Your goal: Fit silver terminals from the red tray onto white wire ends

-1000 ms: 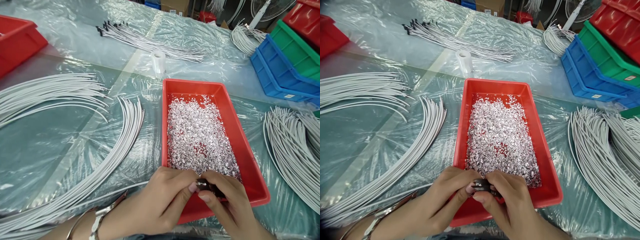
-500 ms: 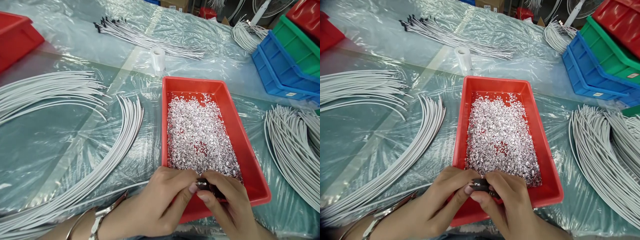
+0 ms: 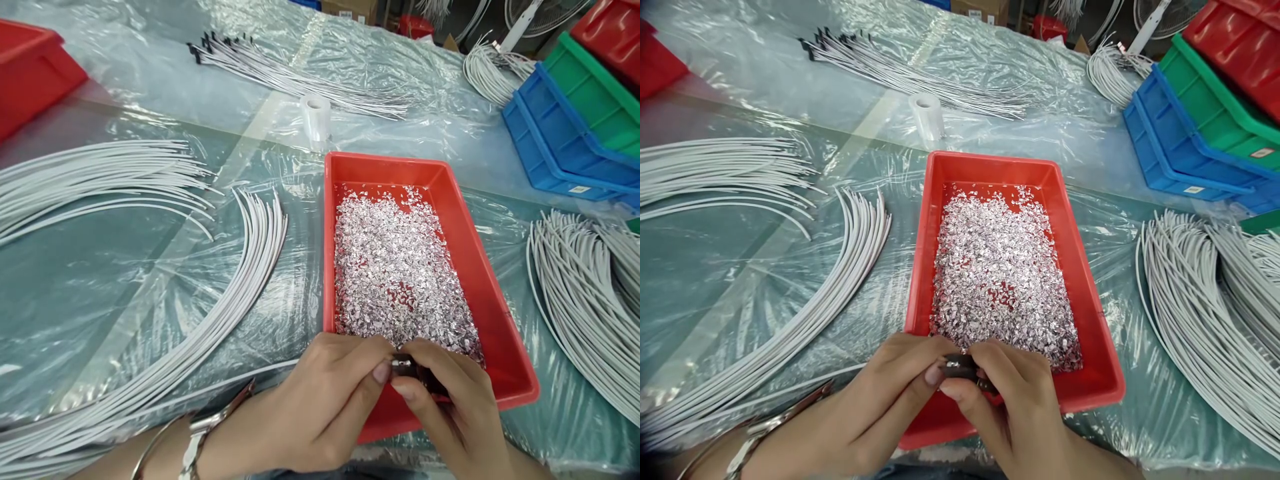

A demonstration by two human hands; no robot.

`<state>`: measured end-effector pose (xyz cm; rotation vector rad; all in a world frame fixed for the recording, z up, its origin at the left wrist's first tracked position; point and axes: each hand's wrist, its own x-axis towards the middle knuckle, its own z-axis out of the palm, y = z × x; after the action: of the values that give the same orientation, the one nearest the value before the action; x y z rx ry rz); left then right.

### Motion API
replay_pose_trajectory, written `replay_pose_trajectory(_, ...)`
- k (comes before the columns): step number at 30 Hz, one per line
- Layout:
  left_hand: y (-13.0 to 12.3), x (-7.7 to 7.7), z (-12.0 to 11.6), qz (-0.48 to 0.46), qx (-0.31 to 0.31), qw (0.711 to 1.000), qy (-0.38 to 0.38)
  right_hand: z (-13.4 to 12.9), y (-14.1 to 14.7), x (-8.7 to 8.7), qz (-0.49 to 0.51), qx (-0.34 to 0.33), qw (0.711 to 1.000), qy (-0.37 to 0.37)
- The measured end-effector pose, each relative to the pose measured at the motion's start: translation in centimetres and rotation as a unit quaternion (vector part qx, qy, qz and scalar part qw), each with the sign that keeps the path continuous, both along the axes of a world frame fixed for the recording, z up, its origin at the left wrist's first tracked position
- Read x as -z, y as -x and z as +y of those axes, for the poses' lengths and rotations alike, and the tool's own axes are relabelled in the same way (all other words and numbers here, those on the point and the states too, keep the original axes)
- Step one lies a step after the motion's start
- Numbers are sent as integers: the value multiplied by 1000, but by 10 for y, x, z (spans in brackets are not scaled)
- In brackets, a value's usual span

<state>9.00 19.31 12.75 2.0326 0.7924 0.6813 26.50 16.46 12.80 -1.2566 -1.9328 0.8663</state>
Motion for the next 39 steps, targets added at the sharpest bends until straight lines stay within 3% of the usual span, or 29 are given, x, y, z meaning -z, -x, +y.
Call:
replay_pose_trajectory(6,0,5,1,-48,-15,999,3,-1,-2,1,15,8,1000,9)
replay_pose_trajectory(9,-1,7,0,-67,9,997,48,-2,-2,0,19,4,1000,13)
replay_pose_trajectory(19,-2,4,-1,-106,-28,990,94,-3,-3,-1,14,11,1000,17)
replay_pose_trajectory(30,-3,2,0,-129,-16,980,150,0,-7,-3,-19,2,1000,2)
replay_pose_trajectory(39,-2,4,-1,-131,-24,982,137,-1,-8,-4,-44,4,999,-13)
